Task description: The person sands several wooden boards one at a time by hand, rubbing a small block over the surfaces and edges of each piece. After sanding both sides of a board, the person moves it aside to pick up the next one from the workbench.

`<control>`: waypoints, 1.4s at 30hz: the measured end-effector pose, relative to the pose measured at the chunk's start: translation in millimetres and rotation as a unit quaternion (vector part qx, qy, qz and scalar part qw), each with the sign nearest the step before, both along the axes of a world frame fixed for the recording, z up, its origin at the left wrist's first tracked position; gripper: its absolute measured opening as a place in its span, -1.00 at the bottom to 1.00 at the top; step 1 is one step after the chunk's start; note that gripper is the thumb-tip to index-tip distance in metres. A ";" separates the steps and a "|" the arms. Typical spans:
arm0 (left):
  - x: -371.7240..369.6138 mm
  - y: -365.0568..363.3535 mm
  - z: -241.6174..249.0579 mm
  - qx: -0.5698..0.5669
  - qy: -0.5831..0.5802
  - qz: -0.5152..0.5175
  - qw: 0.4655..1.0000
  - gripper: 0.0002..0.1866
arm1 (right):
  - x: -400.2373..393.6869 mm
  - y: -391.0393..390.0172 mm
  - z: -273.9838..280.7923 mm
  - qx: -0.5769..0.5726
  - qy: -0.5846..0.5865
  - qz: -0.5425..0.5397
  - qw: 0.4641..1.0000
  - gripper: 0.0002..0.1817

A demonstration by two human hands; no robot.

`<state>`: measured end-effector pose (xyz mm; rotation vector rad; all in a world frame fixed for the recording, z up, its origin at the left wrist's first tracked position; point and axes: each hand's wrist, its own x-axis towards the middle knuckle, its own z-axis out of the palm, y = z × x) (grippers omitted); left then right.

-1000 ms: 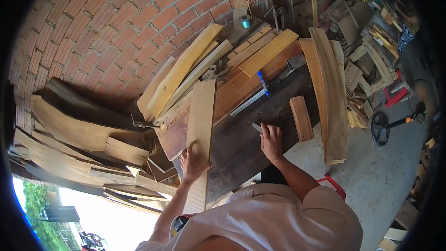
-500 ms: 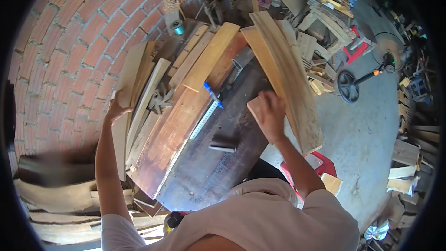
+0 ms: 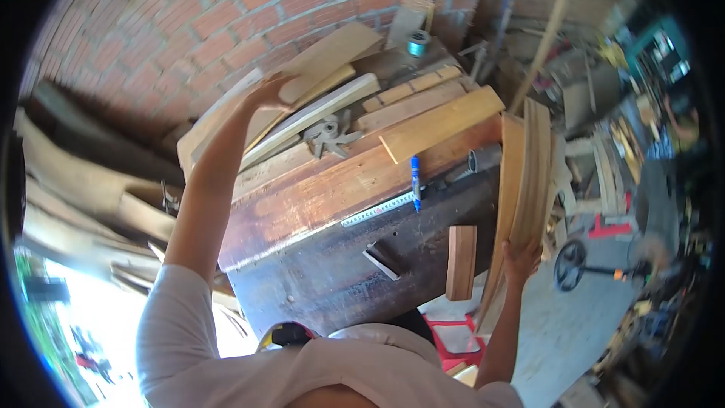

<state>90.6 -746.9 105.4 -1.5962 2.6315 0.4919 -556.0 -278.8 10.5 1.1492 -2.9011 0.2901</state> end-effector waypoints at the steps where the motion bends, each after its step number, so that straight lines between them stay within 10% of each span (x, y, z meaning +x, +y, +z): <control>1: 0.0 1.8 -7.6 -0.006 -0.001 0.004 1.000 0.14 | -0.6 -4.3 3.8 0.018 -0.018 -0.008 1.000 0.20; 5: -12.5 47.7 -17.6 -0.041 -0.011 0.095 0.995 -0.03 | 10.1 -18.4 46.4 0.060 -0.101 -0.009 0.993 0.15; 8: -39.5 142.4 5.2 -0.171 0.134 0.082 0.973 -0.23 | -21.0 -11.5 18.7 -0.270 -0.341 0.086 0.896 -0.11; 12: -59.8 286.5 12.0 -0.035 0.283 0.055 0.957 -0.38 | 35.0 -4.9 42.8 -0.272 -0.407 0.045 0.871 -0.31; 19: -79.8 459.7 23.5 0.203 0.388 0.054 0.897 -0.21 | 209.9 -11.9 97.0 -0.316 -0.508 0.152 0.787 -0.32; 21: -95.7 496.8 27.9 0.164 0.405 0.054 0.898 -0.15 | 258.8 -10.1 129.1 -0.252 -0.401 0.244 0.846 -0.27; 25: -122.9 557.4 18.5 0.069 0.423 0.068 0.901 -0.03 | 375.2 8.9 152.2 -0.309 -0.566 0.256 0.720 -0.17; 29: -71.0 608.2 6.5 0.270 0.630 0.228 0.691 -0.36 | 435.0 43.2 163.9 -0.277 -0.669 0.266 0.636 0.17; 33: 19.0 686.6 -2.8 0.358 0.574 0.308 0.669 -0.46 | 443.0 64.5 110.9 -0.067 -0.765 0.318 0.555 0.00; 37: 49.1 771.0 -16.8 0.388 0.571 0.360 0.628 -0.39 | 440.4 78.7 62.9 -0.032 -0.629 0.435 0.643 -0.39; 42: 51.9 825.7 -39.1 0.435 0.574 0.408 0.561 -0.30 | 358.1 20.5 10.4 -0.237 -0.081 0.530 0.810 -0.41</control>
